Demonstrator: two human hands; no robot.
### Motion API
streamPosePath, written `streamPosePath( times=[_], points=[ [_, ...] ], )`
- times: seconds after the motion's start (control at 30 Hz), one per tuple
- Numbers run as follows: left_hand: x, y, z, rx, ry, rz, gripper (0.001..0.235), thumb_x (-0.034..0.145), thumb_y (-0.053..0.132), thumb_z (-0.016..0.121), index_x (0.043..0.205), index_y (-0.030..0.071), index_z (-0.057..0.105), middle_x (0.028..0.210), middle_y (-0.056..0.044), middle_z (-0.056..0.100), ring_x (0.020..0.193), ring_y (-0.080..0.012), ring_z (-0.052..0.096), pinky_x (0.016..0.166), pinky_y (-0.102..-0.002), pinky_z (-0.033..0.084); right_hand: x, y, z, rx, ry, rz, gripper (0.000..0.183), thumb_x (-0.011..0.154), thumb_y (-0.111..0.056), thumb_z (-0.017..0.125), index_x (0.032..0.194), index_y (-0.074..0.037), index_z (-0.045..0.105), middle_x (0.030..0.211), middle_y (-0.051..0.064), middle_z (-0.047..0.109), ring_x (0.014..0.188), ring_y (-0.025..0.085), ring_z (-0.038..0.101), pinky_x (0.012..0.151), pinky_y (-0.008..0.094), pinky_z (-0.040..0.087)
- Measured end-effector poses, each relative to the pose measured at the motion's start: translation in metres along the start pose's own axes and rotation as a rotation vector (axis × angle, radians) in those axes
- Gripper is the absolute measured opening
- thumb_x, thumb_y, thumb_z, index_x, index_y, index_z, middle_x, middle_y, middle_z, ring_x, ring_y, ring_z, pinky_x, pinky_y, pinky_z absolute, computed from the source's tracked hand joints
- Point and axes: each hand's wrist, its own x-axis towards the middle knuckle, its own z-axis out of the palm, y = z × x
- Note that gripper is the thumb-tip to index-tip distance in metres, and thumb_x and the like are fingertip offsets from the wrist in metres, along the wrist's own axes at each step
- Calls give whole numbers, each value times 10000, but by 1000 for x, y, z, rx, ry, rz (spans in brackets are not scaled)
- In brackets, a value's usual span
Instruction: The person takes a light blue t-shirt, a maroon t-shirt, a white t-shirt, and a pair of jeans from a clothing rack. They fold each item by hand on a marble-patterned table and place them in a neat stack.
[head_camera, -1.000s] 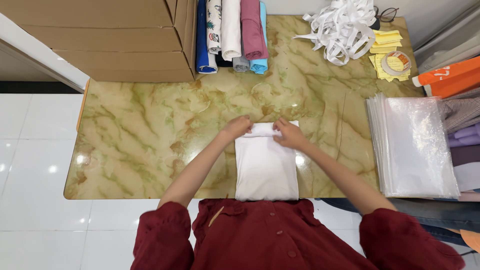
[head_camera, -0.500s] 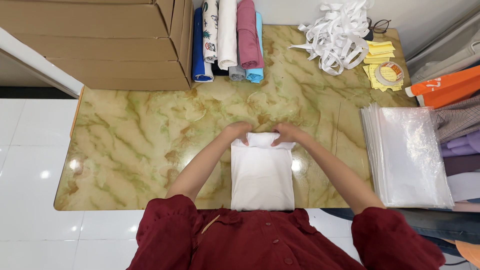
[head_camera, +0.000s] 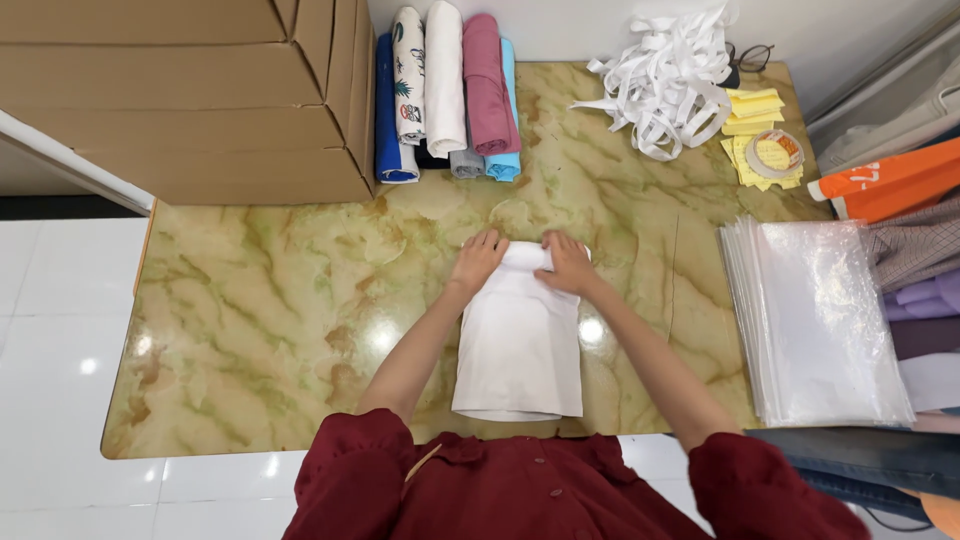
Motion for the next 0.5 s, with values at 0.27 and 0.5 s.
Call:
streamPosePath(
  times=[0.27, 0.5],
  points=[
    [23, -17, -18, -216, -301, -112, 262, 880, 181, 701, 981, 162, 460, 1015, -77, 491, 971, -270, 518, 819, -386, 423, 2, -13, -49, 371, -106, 88, 528, 867, -318, 770, 1307, -159, 526, 1253, 149, 709, 1248, 368, 614, 1055, 509, 463],
    [65, -54, -73, -840, -838, -500, 395, 961, 388, 685, 1312, 218, 617, 1297, -107, 576, 1313, -343, 510, 1141, -557, 305, -25, -13, 11, -148, 354, -100, 408, 936, -410, 668, 1305, -239, 629, 1232, -10, 717, 1125, 205, 678, 1019, 402, 460]
  ],
)
